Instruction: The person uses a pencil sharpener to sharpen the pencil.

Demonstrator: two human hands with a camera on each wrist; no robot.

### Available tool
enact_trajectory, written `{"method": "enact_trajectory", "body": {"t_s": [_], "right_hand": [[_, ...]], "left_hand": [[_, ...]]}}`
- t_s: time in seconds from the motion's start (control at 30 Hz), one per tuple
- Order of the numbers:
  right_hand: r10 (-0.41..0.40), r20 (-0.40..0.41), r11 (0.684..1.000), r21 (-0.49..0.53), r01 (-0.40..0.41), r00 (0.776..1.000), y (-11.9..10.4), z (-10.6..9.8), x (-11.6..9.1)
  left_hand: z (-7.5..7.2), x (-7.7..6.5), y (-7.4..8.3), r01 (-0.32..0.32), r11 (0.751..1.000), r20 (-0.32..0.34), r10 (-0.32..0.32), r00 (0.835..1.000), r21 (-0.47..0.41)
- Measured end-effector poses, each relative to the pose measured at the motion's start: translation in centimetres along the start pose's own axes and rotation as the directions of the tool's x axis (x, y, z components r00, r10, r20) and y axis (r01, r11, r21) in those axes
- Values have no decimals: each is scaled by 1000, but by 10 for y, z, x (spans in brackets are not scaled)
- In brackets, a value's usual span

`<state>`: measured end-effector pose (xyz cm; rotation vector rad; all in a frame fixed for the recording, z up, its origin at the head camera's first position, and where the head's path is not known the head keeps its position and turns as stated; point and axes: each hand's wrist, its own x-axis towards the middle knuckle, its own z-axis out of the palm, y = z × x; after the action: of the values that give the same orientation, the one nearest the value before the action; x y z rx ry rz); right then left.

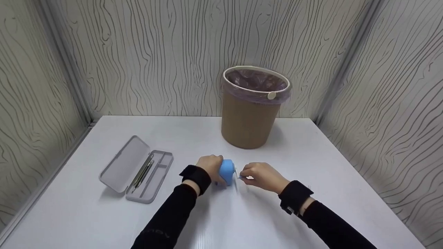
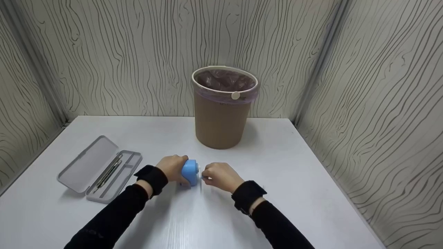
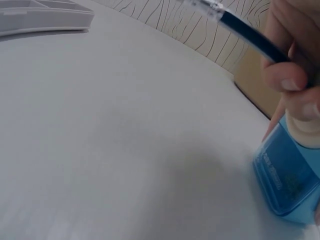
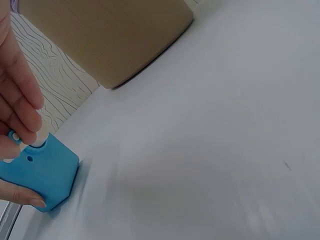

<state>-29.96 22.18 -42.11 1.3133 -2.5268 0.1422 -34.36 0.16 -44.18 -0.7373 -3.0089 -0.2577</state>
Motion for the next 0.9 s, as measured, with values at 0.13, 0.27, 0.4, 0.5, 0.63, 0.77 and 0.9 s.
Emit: {"method": "enact_trajectory", "body": {"t_s": [0.13, 0.27, 0.4, 0.5, 0.63, 0.77, 0.9], "right_hand": [[-1, -6, 1000, -21, 1, 1000, 1, -4, 2], [-14, -17, 998, -58, 13, 1000, 3, -7, 5], [-21, -35, 997, -81, 18, 999, 4, -9, 6], [-27, -54, 995, -95, 22, 998, 6, -11, 7], [-26, -52, 996, -92, 21, 998, 9, -13, 10], [-10, -29, 997, -80, 8, 1000, 9, -17, 14], [4, -23, 996, -85, -6, 1000, 11, -19, 16]], "left_hand": [[-2, -1, 1, -10, 1000, -1, 10, 1000, 9], [-3, -2, 1, -4, 1000, 9, 4, 1000, 8], [-4, -1, 2, 0, 1000, 23, 0, 1000, 3], [-3, 1, 2, 1, 1000, 29, -1, 1000, 0], [-3, 1, 2, 6, 1000, 23, -6, 1000, -4], [-2, 1, 0, 5, 1000, 18, -5, 1000, 0], [-2, 2, 1, 3, 1000, 29, -3, 1000, 7]]}}
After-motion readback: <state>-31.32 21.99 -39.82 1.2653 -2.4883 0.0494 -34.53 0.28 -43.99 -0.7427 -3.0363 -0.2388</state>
